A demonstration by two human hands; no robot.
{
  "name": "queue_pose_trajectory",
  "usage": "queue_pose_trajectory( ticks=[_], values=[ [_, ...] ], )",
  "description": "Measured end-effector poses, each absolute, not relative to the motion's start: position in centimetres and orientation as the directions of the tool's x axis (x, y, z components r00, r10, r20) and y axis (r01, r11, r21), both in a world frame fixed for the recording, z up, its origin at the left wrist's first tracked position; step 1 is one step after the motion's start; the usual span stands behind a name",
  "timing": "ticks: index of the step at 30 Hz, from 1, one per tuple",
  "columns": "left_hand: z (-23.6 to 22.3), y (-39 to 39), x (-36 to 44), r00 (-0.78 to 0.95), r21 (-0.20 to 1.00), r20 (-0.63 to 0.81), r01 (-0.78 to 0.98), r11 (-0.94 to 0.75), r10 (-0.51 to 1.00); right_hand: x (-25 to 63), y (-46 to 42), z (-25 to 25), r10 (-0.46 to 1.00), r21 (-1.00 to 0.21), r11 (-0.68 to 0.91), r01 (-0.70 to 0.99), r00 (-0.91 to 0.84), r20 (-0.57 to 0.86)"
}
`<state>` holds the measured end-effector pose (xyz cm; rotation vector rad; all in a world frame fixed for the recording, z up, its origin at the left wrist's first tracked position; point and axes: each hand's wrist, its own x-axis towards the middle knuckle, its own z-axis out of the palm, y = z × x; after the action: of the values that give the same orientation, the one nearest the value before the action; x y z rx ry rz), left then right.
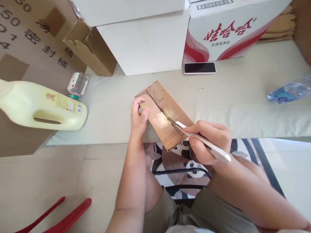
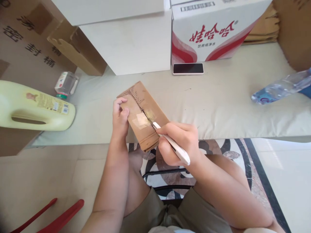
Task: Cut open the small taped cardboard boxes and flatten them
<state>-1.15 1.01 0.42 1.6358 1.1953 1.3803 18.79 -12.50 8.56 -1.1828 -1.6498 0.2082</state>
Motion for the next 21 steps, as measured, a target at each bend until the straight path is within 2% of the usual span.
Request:
queue_pose_trajectory(
  ticks=[4,10,21],
  values=[
    [0.3,1.1,-1.2,0.041,0.906,0.367,0.209,-0.367,0.929,18.9,-12.4,8.7,0.809,-0.66,0.464,0.591,0.02,0.587],
    [0.2,1.2,-1.4,0.06,0.904,0.361,0.224,-0.365,0.931,19.2,-12.2,9.0,0.899,-0.748,0.35,0.564,0.023,0.438],
    [0.0,1.3,-1.6,0.069,0.942,0.298,0.143,-0.305,0.952,19.9,-12.8,9.6,0.899,-0.816,0.299,0.495,0.141,0.415]
  ],
)
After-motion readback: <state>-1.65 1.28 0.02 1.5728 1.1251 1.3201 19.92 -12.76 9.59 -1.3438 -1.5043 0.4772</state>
